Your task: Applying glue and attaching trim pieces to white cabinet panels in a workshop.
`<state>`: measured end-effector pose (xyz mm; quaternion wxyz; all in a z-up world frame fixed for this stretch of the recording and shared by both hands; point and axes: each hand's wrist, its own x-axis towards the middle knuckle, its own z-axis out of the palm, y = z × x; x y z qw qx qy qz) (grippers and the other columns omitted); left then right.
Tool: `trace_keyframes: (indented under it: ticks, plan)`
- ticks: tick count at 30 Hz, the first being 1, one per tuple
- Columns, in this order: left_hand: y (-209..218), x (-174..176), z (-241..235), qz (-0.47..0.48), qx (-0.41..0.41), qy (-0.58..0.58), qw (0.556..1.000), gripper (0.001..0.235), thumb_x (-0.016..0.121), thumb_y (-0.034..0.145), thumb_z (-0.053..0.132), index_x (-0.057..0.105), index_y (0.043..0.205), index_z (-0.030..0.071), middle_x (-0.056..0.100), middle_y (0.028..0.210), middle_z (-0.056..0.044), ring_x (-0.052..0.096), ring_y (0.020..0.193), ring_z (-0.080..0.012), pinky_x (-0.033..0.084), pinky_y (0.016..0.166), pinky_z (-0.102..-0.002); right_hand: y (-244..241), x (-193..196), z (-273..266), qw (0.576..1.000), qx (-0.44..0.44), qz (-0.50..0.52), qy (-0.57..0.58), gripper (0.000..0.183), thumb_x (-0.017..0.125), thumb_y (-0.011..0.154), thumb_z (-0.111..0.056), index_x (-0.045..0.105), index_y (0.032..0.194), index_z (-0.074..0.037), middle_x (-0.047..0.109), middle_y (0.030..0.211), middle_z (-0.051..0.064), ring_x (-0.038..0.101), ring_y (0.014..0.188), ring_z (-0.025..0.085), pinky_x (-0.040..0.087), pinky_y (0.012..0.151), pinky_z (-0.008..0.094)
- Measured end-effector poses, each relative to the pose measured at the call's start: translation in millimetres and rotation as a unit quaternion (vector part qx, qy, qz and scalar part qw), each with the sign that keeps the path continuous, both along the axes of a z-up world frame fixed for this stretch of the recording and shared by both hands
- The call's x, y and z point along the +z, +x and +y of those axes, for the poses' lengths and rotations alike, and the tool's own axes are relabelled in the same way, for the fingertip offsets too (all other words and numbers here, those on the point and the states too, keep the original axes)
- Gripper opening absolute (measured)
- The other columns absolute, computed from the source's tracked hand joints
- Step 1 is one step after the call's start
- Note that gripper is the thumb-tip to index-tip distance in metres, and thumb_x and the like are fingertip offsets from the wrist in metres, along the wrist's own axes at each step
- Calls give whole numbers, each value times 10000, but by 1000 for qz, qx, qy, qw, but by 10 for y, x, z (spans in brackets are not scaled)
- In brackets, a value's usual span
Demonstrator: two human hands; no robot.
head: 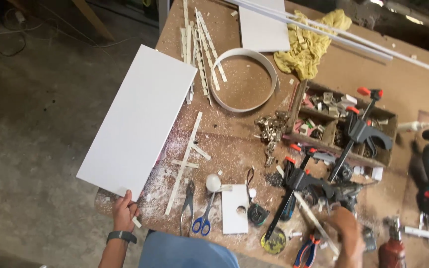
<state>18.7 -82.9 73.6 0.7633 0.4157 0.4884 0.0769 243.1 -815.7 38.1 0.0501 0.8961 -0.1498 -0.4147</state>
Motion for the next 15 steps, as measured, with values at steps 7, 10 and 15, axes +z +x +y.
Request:
trace_keyframes:
  ticks: [7,10,15]
  plan:
    - [96,-56,-155,31,45,34,998,249,580,1024,261,583,1092,21,726,991,-225,267,399,-73,341,415,-270,1318,599,3809,888,87,-130,432,510,656,934,-391,608,1401,-191,740,1245,70,718,1104,216,553,951,373]
    - [175,27,-212,52,57,42,996,264,560,1026,241,565,1123,-3,737,1008,-254,254,399,-74,328,410,-267,1716,-515,4727,884,102,-163,426,592,685,922,-346,508,1467,-196,696,1324,49,690,1132,293,512,1002,439]
    - [136,-122,-157,77,62,47,994,300,529,1019,231,568,1162,-30,722,1036,-297,270,399,-79,327,399,-274,2266,690,6047,943,89,-132,293,766,460,955,-59,58,1605,-10,150,1674,157,768,861,317,660,739,396]
